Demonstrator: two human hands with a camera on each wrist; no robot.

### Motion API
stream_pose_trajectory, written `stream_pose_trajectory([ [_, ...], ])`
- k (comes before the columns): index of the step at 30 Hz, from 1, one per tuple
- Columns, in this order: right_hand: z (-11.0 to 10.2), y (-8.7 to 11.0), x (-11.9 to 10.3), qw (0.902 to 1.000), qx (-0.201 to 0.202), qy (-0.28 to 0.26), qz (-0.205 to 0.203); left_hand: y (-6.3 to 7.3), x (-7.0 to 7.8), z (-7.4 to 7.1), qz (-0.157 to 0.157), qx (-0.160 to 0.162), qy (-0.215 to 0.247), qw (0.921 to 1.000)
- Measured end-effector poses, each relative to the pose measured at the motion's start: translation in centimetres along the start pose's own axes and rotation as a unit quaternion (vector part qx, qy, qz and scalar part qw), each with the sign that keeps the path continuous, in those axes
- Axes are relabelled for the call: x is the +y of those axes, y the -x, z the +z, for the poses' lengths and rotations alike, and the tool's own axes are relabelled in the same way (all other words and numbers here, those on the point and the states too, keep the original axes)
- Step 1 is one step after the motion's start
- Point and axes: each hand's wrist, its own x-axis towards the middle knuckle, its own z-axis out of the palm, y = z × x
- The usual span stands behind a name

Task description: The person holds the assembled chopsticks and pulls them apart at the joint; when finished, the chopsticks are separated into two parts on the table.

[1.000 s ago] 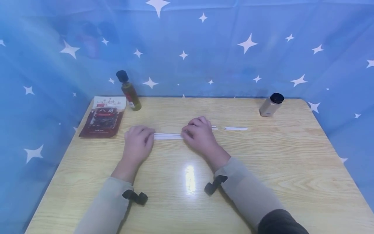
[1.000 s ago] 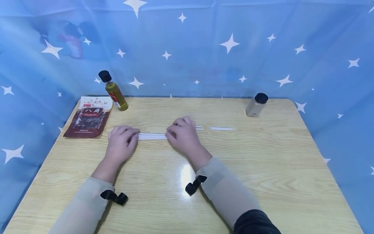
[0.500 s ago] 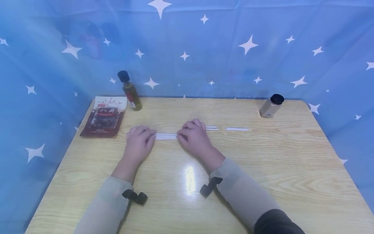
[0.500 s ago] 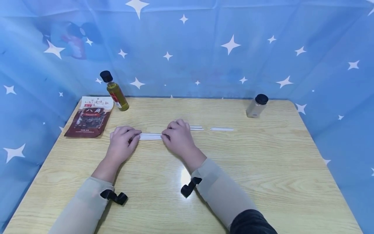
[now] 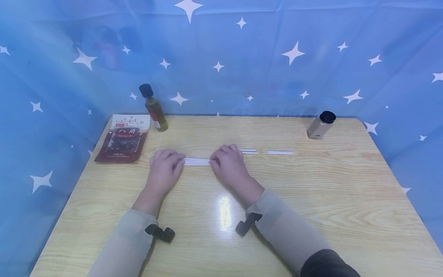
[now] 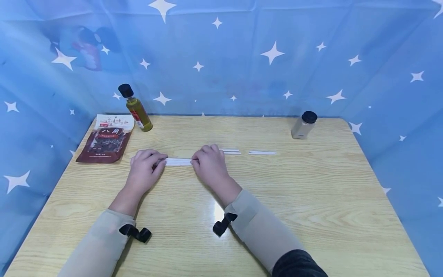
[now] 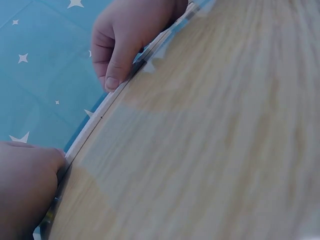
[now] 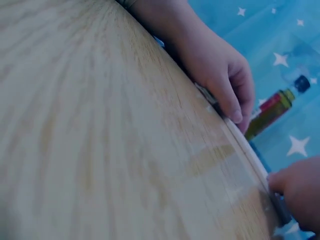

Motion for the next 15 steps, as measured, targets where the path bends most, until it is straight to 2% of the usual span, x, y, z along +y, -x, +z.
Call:
stream_pose_trajectory([
  [6,0.32,-0.05,0.25,1.0000,-0.005,-0.007,0.003,-0.03,-0.10,0.13,0.007,0.009,0.006,0.9999],
  [15,0.26,0.13,0.23,0.9995,0.024,-0.010,-0.016,0.01,0.25,-0.08,0.022,0.027,0.016,0.9993],
])
